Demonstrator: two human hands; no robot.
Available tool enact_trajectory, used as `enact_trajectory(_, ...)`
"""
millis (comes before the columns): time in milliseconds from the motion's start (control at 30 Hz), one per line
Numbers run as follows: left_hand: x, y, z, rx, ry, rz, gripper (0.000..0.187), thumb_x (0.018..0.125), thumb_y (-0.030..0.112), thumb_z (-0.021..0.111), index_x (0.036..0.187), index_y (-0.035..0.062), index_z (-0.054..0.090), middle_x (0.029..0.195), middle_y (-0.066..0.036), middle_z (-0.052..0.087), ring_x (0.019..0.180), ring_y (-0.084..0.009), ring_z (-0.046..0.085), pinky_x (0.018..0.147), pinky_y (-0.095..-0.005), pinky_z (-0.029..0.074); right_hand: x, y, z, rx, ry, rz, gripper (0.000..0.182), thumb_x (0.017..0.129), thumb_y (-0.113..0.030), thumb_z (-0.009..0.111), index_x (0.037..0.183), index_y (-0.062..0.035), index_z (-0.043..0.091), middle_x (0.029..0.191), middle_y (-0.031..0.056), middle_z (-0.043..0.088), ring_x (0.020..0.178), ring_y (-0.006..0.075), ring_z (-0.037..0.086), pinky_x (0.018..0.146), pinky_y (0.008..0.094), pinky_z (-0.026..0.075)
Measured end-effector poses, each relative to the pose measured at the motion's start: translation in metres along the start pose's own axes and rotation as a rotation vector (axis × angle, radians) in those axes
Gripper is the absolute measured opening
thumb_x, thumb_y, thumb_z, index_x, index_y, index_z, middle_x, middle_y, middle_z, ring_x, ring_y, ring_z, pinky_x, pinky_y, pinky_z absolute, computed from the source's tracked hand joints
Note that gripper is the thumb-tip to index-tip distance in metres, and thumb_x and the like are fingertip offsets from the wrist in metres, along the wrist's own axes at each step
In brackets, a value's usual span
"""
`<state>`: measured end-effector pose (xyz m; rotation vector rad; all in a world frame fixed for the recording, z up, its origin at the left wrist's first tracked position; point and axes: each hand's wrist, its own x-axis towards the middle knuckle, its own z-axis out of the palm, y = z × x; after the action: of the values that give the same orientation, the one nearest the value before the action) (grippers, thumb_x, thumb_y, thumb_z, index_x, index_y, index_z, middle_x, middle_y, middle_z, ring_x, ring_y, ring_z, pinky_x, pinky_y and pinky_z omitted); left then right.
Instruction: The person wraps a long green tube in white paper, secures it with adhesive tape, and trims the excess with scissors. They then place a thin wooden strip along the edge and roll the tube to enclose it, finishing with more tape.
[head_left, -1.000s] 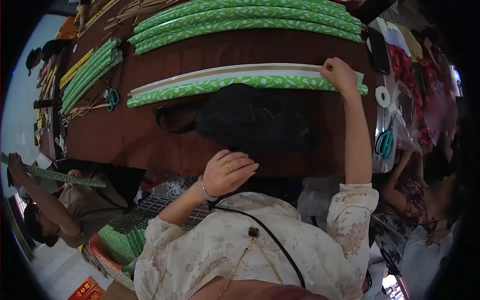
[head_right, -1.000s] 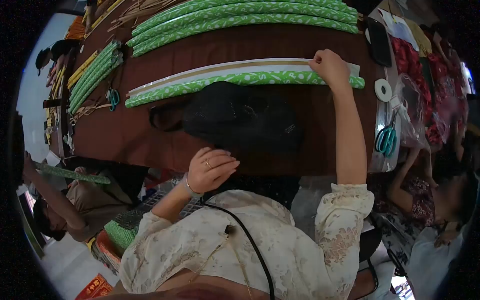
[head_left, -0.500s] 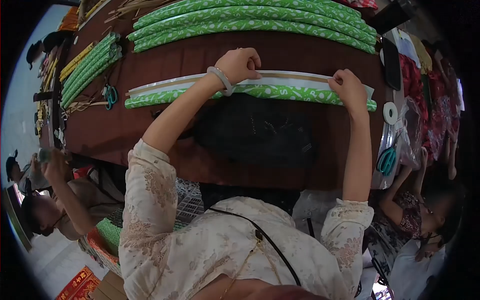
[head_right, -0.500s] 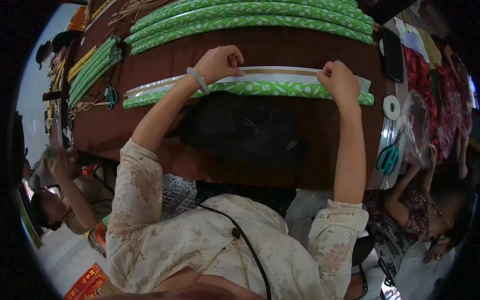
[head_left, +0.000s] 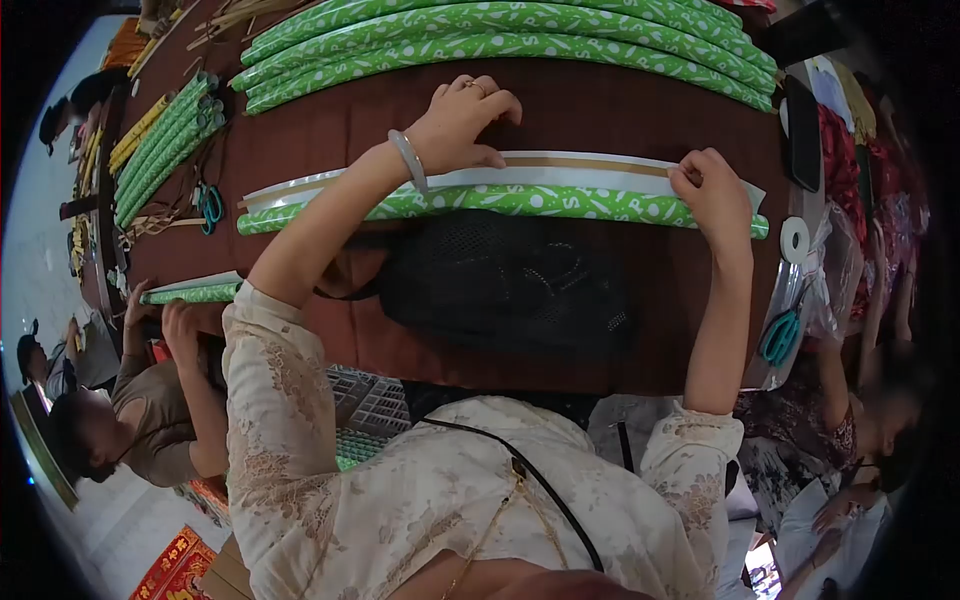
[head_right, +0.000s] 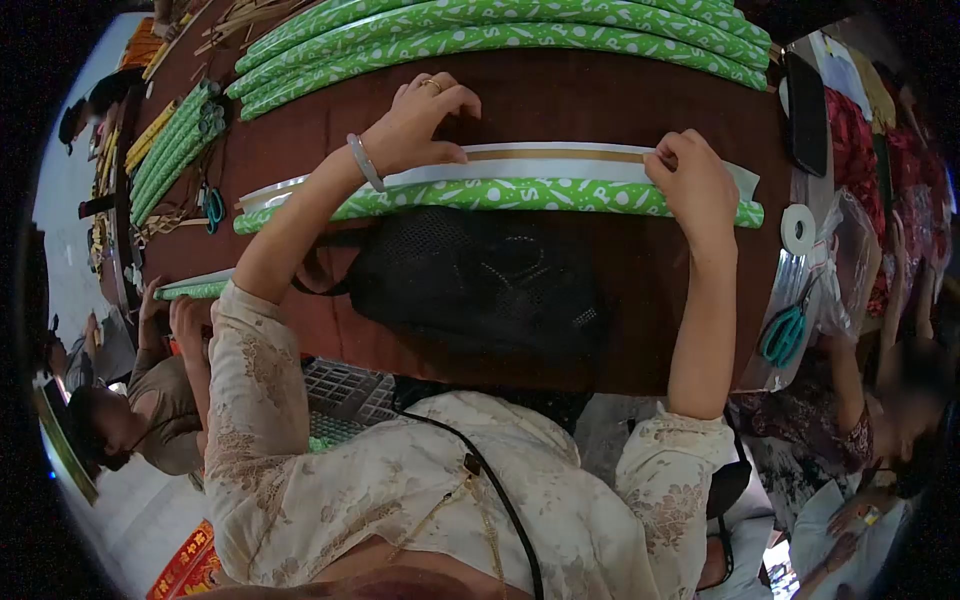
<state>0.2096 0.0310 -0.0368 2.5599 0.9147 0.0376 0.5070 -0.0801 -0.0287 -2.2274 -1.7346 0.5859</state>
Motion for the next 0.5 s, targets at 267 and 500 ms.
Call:
enact_trajectory(267, 0.034, 0.025, -0.018, 0.485, -0.198, 0.589, 0.093, 0.050, 0.028, 0.078, 0.131, 0.0395, 0.034, 0.146, 0.003, 0.011, 0.133, -0.0261, 0.014, 0.105, -0.0445, 0.025, 0.002, 0.003, 0.001, 0.026, -0.013, 0.007, 0.016, 0.074, -0.023, 0.060, 0.077, -0.0071, 0.059, 0.080, 0.0044, 0.055, 0.074, 0.0249, 0.057, 0.063, 0.0347, 0.042)
enact_trajectory(500, 0.053, 0.038, -0.016, 0.688, -0.363, 0.815, 0.092, 0.049, 0.033, 0.077, 0.131, 0.0286, 0.035, 0.142, 0.015, 0.020, 0.134, -0.0204, 0.010, 0.110, -0.0446, 0.016, 0.001, 0.003, 0.001, 0.008, -0.003, -0.014, 0.016, 0.075, -0.023, 0.059, 0.074, -0.0070, 0.058, 0.077, 0.0048, 0.053, 0.070, 0.0254, 0.055, 0.061, 0.0365, 0.042)
